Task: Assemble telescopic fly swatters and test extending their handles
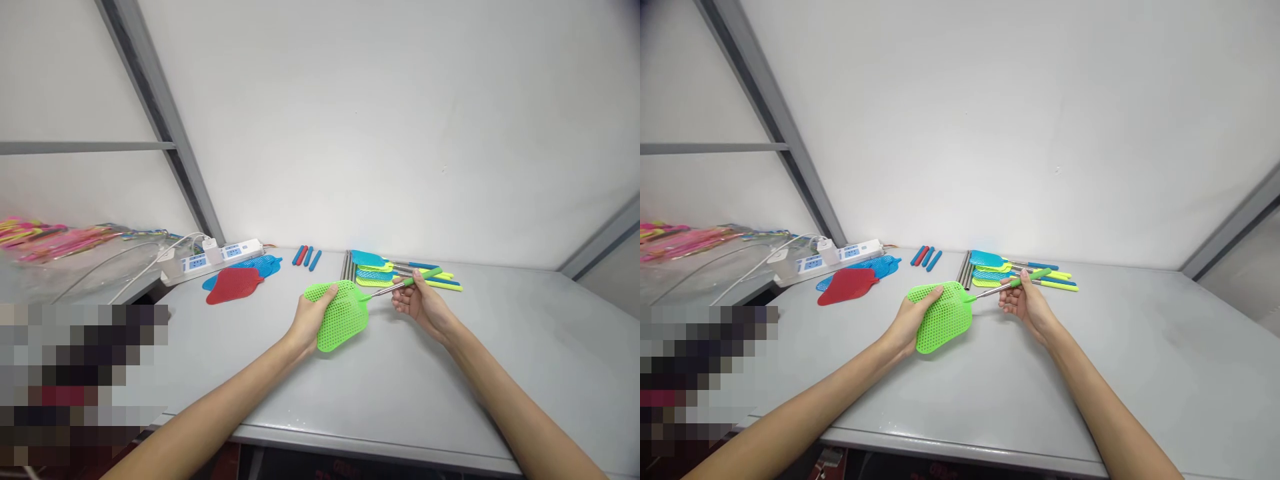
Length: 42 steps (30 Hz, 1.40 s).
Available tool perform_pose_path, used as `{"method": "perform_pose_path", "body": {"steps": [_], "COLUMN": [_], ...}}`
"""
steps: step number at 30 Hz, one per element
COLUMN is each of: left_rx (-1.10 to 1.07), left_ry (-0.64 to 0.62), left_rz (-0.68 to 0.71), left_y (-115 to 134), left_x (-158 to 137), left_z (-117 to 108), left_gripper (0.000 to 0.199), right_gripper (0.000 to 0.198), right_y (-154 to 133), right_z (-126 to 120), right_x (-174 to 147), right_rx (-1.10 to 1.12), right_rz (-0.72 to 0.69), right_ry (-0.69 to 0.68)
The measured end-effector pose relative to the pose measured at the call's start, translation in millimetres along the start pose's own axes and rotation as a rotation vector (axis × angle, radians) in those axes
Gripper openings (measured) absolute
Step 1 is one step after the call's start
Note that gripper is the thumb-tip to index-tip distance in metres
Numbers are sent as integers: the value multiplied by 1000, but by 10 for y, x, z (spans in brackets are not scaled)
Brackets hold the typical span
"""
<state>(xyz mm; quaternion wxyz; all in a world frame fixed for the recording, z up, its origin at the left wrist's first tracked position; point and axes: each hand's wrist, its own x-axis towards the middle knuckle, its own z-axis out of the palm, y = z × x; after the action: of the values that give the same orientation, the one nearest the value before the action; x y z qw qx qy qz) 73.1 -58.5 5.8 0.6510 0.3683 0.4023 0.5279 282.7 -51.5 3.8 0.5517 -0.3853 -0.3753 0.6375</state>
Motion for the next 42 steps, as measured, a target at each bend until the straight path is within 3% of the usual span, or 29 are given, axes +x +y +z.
{"method": "perform_pose_path", "body": {"steps": [8, 18, 21, 26, 28, 30, 35, 42], "left_rx": [51, 220, 255, 250, 222, 201, 190, 84], "left_ry": [-32, 61, 30, -6, -23, -43, -61, -85], "left_rz": [86, 252, 287, 279, 238, 187, 137, 86], "left_y": [15, -53, -40, -8, -17, -31, -47, 4], "left_x": [-12, -48, -88, -87, -69, -56, -55, -58], "left_z": [8, -1, 9, 38, 45, 49, 65, 75], "left_gripper": [33, 30, 28, 27, 28, 30, 33, 34], "right_gripper": [35, 37, 38, 29, 25, 38, 36, 29], "right_y": [52, 90, 81, 62, 106, 181, 318, 266], "right_z": [79, 61, 63, 169, 226, 267, 292, 307], "right_x": [-33, -21, -25, -94, -117, -120, -84, -90], "right_rx": [4, -22, -6, -56, -123, -211, -176, -59], "right_rz": [66, 41, 57, 59, 91, 124, 128, 93], "right_ry": [-143, -206, -222, -258, -332, -383, -273, -180]}}
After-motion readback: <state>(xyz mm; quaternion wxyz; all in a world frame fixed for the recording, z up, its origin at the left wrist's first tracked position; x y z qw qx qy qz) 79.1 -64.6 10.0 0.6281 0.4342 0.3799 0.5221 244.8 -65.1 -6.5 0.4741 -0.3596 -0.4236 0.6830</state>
